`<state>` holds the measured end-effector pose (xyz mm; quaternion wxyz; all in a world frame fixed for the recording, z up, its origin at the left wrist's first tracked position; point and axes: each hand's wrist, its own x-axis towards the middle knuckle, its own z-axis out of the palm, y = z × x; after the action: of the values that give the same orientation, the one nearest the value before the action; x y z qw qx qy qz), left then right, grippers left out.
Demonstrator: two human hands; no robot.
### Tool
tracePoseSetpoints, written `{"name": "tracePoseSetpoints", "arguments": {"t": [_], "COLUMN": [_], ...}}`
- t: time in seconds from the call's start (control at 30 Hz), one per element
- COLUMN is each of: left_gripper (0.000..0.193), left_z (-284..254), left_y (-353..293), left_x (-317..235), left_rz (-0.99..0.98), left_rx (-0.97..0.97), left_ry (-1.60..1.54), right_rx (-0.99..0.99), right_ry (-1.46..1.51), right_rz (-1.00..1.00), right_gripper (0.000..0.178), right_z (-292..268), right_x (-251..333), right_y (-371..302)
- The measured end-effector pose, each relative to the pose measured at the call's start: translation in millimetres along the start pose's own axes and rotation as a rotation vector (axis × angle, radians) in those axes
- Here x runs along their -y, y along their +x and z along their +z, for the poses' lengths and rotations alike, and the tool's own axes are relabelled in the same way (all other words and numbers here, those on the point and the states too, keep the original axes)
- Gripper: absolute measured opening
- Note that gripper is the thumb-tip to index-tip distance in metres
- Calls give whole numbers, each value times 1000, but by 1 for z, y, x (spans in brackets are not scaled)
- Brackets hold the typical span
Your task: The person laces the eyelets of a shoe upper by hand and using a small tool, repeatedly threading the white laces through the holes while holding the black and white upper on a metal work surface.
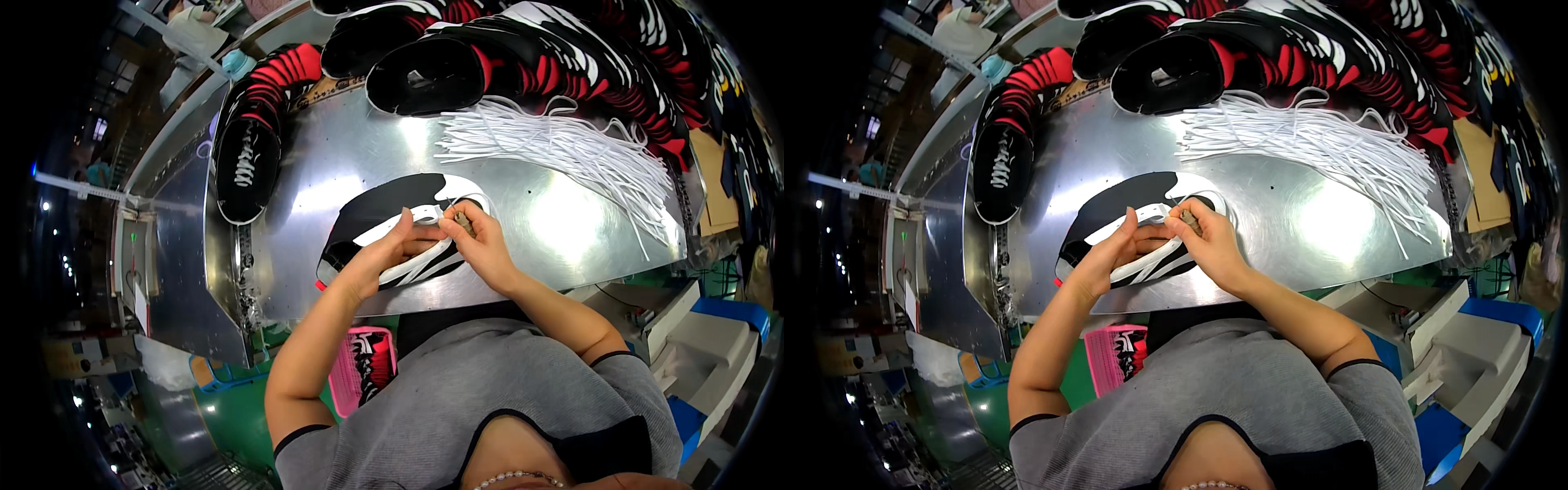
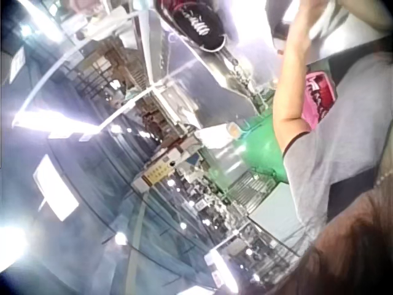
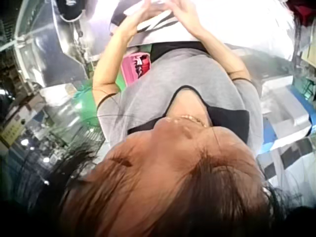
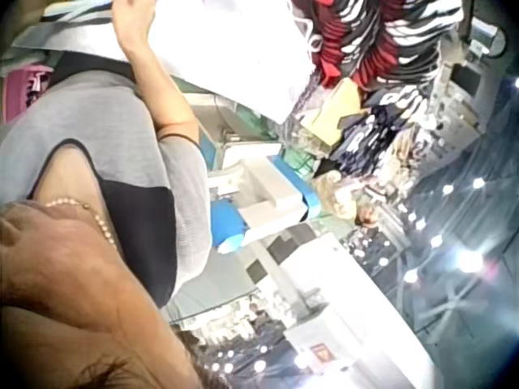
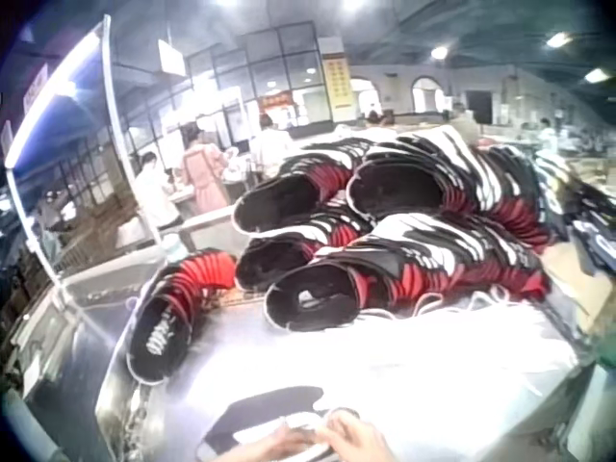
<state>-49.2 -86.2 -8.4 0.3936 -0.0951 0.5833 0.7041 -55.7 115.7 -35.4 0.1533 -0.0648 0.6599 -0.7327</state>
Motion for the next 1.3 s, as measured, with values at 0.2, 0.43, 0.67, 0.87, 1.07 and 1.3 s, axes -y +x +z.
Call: {"name": "tracePoseSetpoints", "arguments": {"t": [0.2,0.43,0.67,0.87,1.07,1.3], "left_gripper": [64,78,65,49,28,22], "left_z": [22,-33,-3,42,54,63], "left_y": [14,-13,4,-4,-4,7], "left_x": [5,9,14,5,14,30], "left_rz": [183,310,403,486,441,488], "left_rx": [-287,-639,-321,-194,-335,-459], "left_ry": [116,-133,-22,20,23,-141], "right_rx": [-29,-628,-265,178,124,160], "right_ry": [76,97,-109,153,20,-118], "right_rz": [-58,-359,-179,56,30,51], "right_gripper": [13,16,13,14,15,18], "right_z": [-23,-202,-134,-17,-11,-16], "right_x": [5,52,17,34,19,23], "right_y": [-5,-88,-68,-7,-5,-13]}}
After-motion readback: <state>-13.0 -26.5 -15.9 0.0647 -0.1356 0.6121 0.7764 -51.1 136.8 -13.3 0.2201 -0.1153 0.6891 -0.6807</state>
